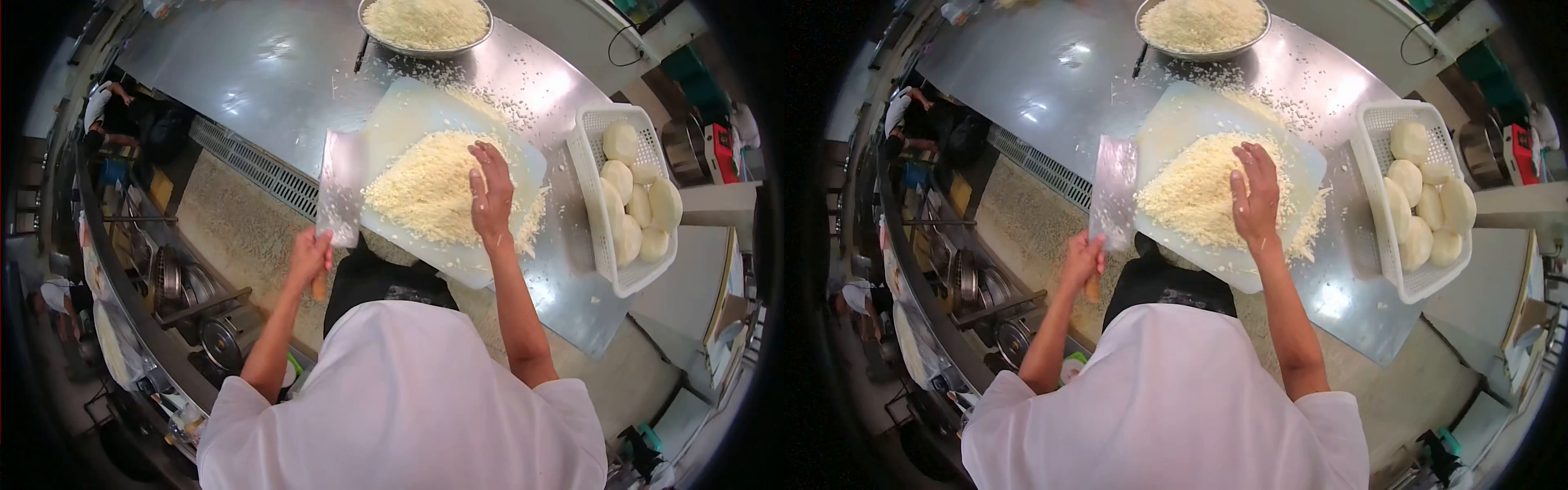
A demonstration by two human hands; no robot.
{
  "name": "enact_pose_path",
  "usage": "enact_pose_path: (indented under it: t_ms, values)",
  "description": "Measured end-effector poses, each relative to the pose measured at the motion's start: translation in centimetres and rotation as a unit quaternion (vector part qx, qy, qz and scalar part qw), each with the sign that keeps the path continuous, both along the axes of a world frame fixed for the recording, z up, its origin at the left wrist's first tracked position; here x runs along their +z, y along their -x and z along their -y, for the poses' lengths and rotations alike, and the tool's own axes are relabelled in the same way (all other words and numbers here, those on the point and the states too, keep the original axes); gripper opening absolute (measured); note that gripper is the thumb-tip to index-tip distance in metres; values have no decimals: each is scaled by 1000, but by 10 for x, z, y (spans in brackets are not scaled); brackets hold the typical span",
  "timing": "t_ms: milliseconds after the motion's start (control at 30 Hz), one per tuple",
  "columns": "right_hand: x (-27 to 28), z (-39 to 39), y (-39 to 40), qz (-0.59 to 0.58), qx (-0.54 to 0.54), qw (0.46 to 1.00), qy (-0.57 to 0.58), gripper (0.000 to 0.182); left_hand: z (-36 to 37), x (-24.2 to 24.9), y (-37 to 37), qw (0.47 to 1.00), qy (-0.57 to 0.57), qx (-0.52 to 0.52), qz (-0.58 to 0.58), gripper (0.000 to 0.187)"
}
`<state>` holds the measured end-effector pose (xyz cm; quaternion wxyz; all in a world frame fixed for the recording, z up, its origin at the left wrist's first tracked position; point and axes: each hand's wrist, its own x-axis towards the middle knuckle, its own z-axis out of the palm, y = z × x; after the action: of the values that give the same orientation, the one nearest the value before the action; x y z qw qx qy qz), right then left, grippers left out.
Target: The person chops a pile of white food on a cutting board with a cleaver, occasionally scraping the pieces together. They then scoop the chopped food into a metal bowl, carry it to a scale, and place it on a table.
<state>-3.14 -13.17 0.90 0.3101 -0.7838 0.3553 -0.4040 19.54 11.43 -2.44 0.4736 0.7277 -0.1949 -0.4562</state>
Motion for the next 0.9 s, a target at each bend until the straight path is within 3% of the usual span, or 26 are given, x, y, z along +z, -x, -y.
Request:
enact_pose_path:
  t_ms: [33, 100, 200, 267, 567, 733, 900]
  values:
    - [-2, -5, -2, -14, 12, 1000, -10, 35, -3, -5, 13, 997, 10, 39, -70, 21]
    - [-12, -14, -10, -27, 3, 1000, -4, 36, 12, -10, 45, 992, 39, 17, -116, 18]
    - [-27, -21, -26, -47, -7, 999, 2, 40, 62, -18, 81, 994, 26, -57, -90, 13]
    - [-37, -18, -37, -37, -53, 998, -12, 43, 89, -8, 85, 983, 54, -75, -157, 10]
    - [-23, -12, -66, 70, -163, 984, -35, 38, 116, 21, 37, 961, 33, -168, -219, 9]
    - [25, 6, -112, 124, -187, 974, -33, 39, 141, 59, -12, 946, 47, -193, -258, 10]
    - [71, 74, -177, 182, -166, 969, 35, 38, 205, 117, -78, 961, 88, -213, -154, 14]
